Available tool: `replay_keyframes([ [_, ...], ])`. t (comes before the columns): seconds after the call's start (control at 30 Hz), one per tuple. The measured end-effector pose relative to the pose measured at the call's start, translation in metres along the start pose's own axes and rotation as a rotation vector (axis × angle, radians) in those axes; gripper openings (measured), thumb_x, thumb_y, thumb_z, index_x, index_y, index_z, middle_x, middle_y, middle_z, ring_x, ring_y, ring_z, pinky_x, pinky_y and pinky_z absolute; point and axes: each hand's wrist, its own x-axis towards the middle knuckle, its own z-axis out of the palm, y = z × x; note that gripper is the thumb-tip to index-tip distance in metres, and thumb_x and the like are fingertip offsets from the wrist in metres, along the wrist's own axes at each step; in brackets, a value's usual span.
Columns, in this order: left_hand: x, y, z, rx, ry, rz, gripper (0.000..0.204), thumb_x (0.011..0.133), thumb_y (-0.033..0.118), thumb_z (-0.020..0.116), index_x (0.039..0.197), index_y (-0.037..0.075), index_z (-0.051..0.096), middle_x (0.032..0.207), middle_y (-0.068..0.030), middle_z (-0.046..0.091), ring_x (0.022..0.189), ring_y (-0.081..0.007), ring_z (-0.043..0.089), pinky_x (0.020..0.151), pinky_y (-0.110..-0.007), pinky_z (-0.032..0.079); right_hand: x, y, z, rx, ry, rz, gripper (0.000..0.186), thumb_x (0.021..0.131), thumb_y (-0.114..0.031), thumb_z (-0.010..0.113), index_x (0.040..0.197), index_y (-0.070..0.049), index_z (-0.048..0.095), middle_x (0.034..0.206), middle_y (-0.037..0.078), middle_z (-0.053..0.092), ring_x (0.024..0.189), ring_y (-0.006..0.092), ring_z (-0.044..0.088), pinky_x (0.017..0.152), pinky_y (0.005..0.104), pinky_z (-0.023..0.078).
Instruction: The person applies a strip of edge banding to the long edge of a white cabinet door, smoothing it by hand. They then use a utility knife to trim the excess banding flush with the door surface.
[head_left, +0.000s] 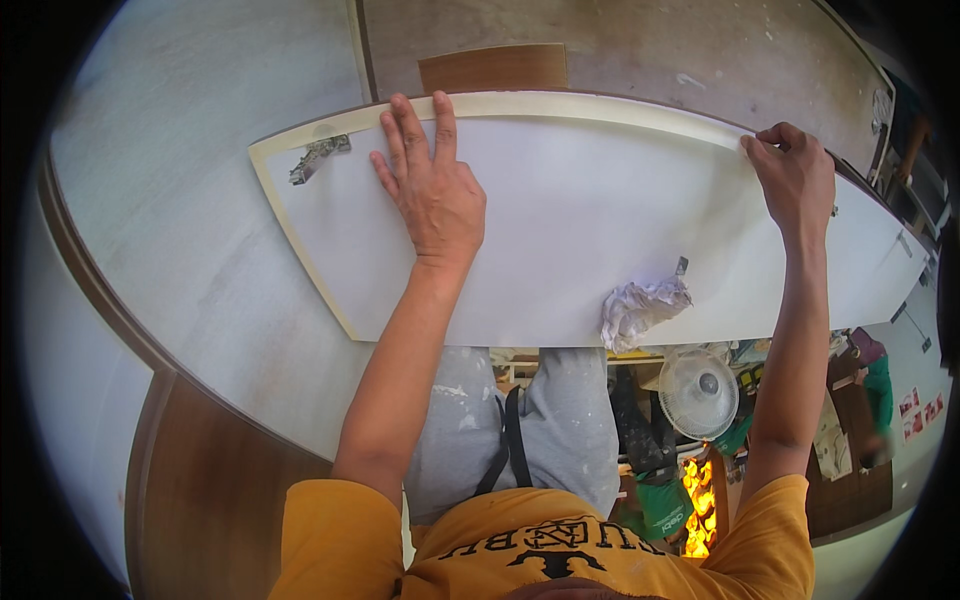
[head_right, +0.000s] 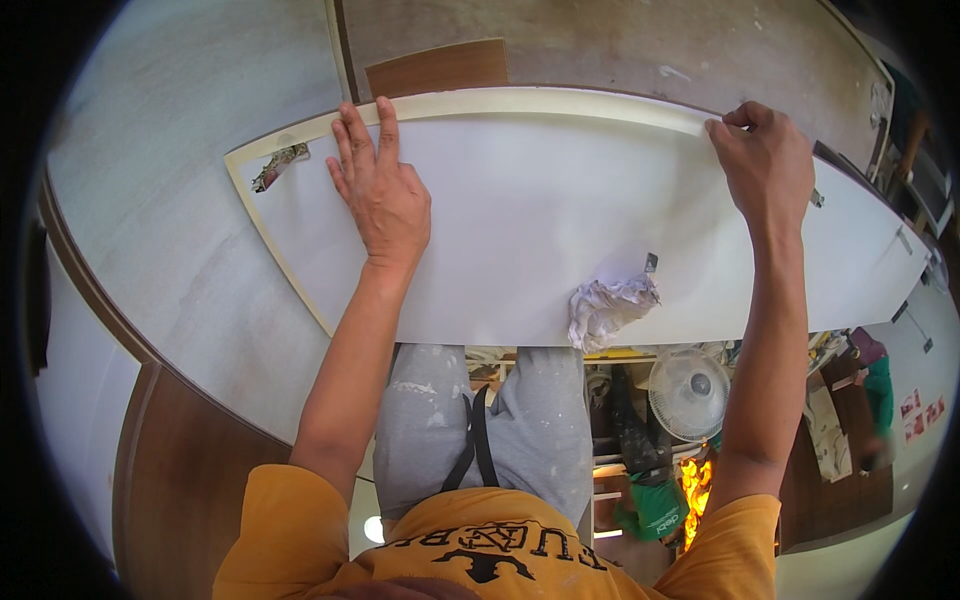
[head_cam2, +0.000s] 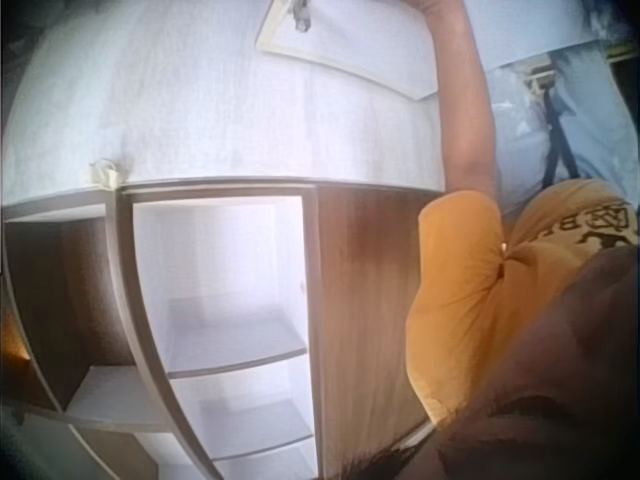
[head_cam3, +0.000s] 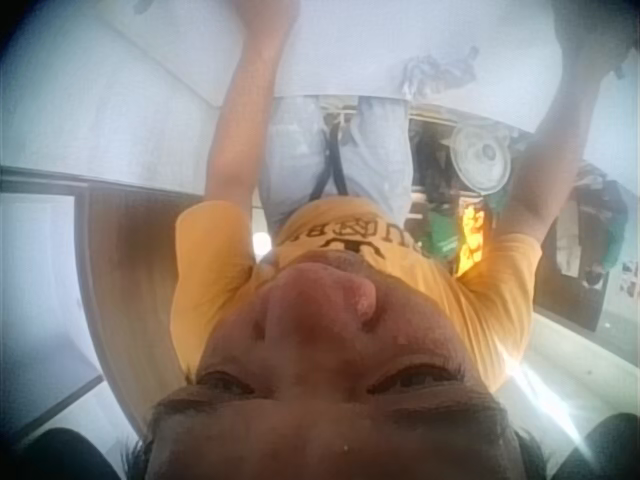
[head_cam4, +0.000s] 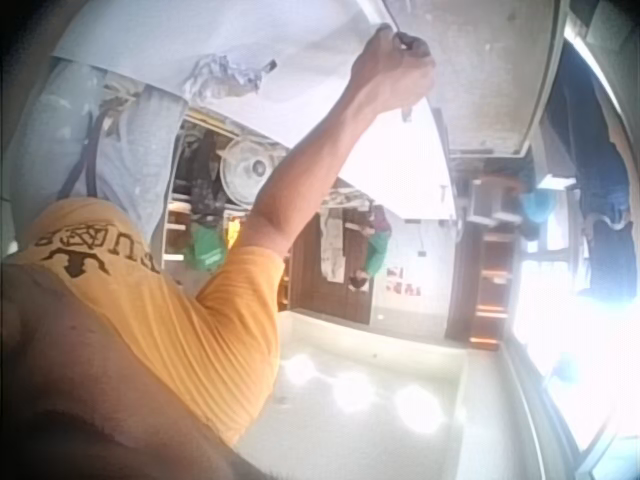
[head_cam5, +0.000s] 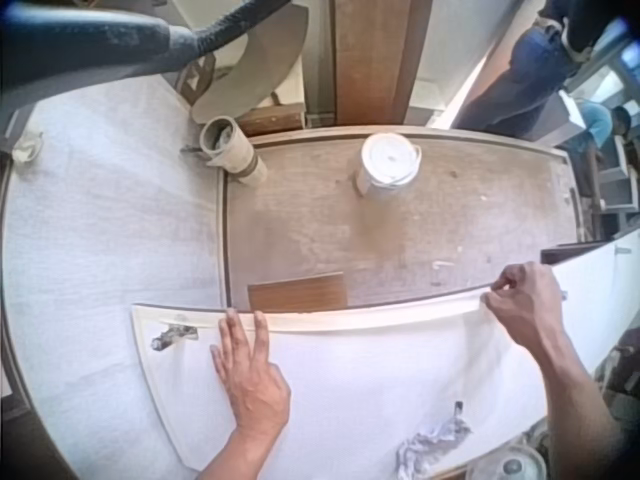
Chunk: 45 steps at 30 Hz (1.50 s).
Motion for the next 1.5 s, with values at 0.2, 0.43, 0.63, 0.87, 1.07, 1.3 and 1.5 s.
replay_keyframes([
  [0.2, -0.003, 0.018, 0.002, -0.004, -0.032, 0.029, 0.084, 0.093, -0.004, 0.048, 0.165, 0.037, 0.036, 0.177, -0.0148, 0.015, 0.161, -0.0416, 0.018, 0.127, -0.063, 0.012, 0.002, 0.002, 0.004, -0.006, 0.011, -0.008, 0.034, 0.081, -0.038, 0.075, 0.098, -0.008, 0.080, 0.085, 0.013, 0.076, 0.079, 0.0309, 0.073, 0.077, 0.0400, 0.055],
  [0.43, -0.004, 0.031, 0.008, -0.053, -0.032, 0.015, 0.085, 0.093, -0.005, 0.048, 0.164, 0.039, 0.037, 0.177, -0.0141, 0.014, 0.161, -0.0424, 0.017, 0.126, -0.066, 0.011, 0.002, 0.002, 0.004, 0.001, 0.007, 0.011, 0.033, 0.081, -0.037, 0.075, 0.097, -0.009, 0.080, 0.082, 0.011, 0.075, 0.076, 0.0294, 0.072, 0.075, 0.0395, 0.055],
  [0.63, -0.004, 0.039, 0.007, -0.058, -0.064, 0.029, 0.085, 0.092, -0.007, 0.049, 0.164, 0.038, 0.038, 0.177, -0.0154, 0.014, 0.161, -0.0434, 0.016, 0.126, -0.067, 0.010, 0.002, 0.002, 0.004, 0.022, 0.001, 0.011, 0.032, 0.081, -0.036, 0.074, 0.096, -0.009, 0.080, 0.082, 0.011, 0.075, 0.076, 0.0297, 0.072, 0.074, 0.0394, 0.056],
  [0.87, -0.008, 0.055, 0.012, -0.080, -0.073, 0.055, 0.087, 0.091, -0.007, 0.050, 0.164, 0.038, 0.037, 0.177, -0.0172, 0.012, 0.161, -0.0442, 0.016, 0.126, -0.068, 0.010, 0.001, 0.003, 0.006, 0.032, 0.009, 0.026, 0.031, 0.081, -0.035, 0.072, 0.096, -0.009, 0.080, 0.083, 0.011, 0.076, 0.078, 0.0304, 0.072, 0.074, 0.0400, 0.056],
  [1.07, -0.009, 0.060, 0.014, -0.102, -0.075, 0.059, 0.087, 0.089, -0.007, 0.053, 0.164, 0.035, 0.038, 0.177, -0.0186, 0.010, 0.161, -0.0466, 0.014, 0.124, -0.072, 0.008, 0.001, 0.003, 0.008, 0.033, 0.024, 0.020, 0.032, 0.080, -0.035, 0.072, 0.096, -0.009, 0.080, 0.083, 0.010, 0.076, 0.079, 0.0303, 0.073, 0.075, 0.0399, 0.057],
  [1.3, -0.009, 0.068, 0.016, -0.036, -0.069, 0.053, 0.089, 0.090, -0.007, 0.050, 0.165, 0.037, 0.035, 0.176, -0.0185, 0.011, 0.160, -0.0456, 0.016, 0.124, -0.070, 0.012, 0.001, 0.001, 0.008, 0.053, 0.033, 0.035, 0.030, 0.079, -0.033, 0.071, 0.094, -0.010, 0.080, 0.083, 0.010, 0.077, 0.079, 0.0300, 0.073, 0.075, 0.0397, 0.057],
  [1.5, -0.009, 0.069, 0.017, -0.035, -0.075, 0.048, 0.089, 0.090, -0.005, 0.052, 0.166, 0.037, 0.034, 0.176, -0.0187, 0.010, 0.160, -0.0459, 0.016, 0.124, -0.070, 0.013, 0.004, 0.003, 0.013, 0.024, 0.085, 0.011, 0.028, 0.079, -0.032, 0.072, 0.093, -0.010, 0.080, 0.081, 0.010, 0.077, 0.078, 0.0304, 0.072, 0.073, 0.0398, 0.056],
])
